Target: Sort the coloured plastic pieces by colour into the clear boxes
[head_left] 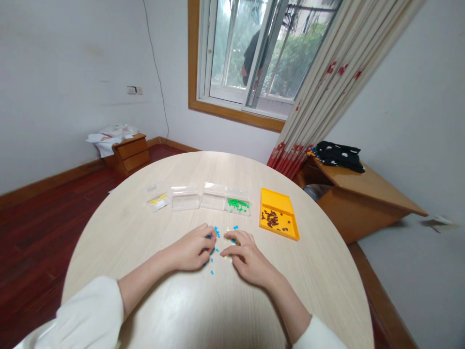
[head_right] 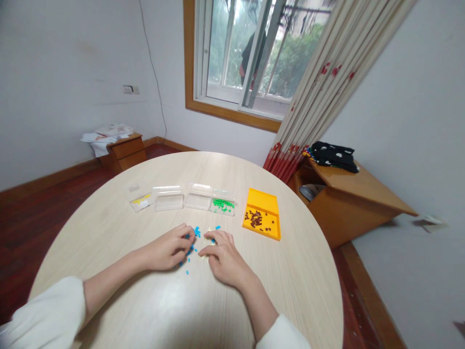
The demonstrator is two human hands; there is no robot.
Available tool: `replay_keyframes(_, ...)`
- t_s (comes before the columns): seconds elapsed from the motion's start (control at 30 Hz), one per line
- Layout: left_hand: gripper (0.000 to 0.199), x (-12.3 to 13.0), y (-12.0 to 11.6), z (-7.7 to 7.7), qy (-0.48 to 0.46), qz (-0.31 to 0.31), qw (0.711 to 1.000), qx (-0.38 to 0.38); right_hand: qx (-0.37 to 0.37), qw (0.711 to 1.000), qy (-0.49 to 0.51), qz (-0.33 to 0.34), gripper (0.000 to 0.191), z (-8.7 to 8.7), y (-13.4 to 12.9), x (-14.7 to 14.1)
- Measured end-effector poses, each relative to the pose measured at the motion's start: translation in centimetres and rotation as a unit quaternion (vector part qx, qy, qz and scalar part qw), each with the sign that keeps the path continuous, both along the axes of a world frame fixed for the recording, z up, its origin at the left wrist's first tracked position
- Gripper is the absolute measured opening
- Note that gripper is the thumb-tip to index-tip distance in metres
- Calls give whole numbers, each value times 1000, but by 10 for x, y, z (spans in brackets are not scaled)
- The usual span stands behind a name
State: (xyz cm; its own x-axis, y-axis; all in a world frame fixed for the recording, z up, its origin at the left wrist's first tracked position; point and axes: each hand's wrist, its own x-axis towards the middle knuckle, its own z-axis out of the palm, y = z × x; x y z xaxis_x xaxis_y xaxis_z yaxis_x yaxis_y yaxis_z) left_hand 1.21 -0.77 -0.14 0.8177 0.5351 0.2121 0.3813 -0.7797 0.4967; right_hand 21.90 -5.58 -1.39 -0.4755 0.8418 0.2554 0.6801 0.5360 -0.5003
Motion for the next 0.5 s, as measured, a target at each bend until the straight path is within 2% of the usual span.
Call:
replay_keyframes(0.1, 23, -1, -1, -1, -19, 4, 1000, -12, 18, 999, 14, -29, 37, -1, 2, 3)
replay_keyframes(0.23, 34, 0, -6, -1, -4, -43, 999, -22, 50, 994, 32, -94, 33, -3, 8, 11)
replay_keyframes(0.3, 36, 2, -7, -1, 2, -47, 999, -20, 54, 991, 28, -118, 32, -4, 10, 14)
replay_keyframes(0.5, 40, 4, -3, -7, -26, 26, 999, -9, 48, 991, 5, -123, 35, -9, 11, 15)
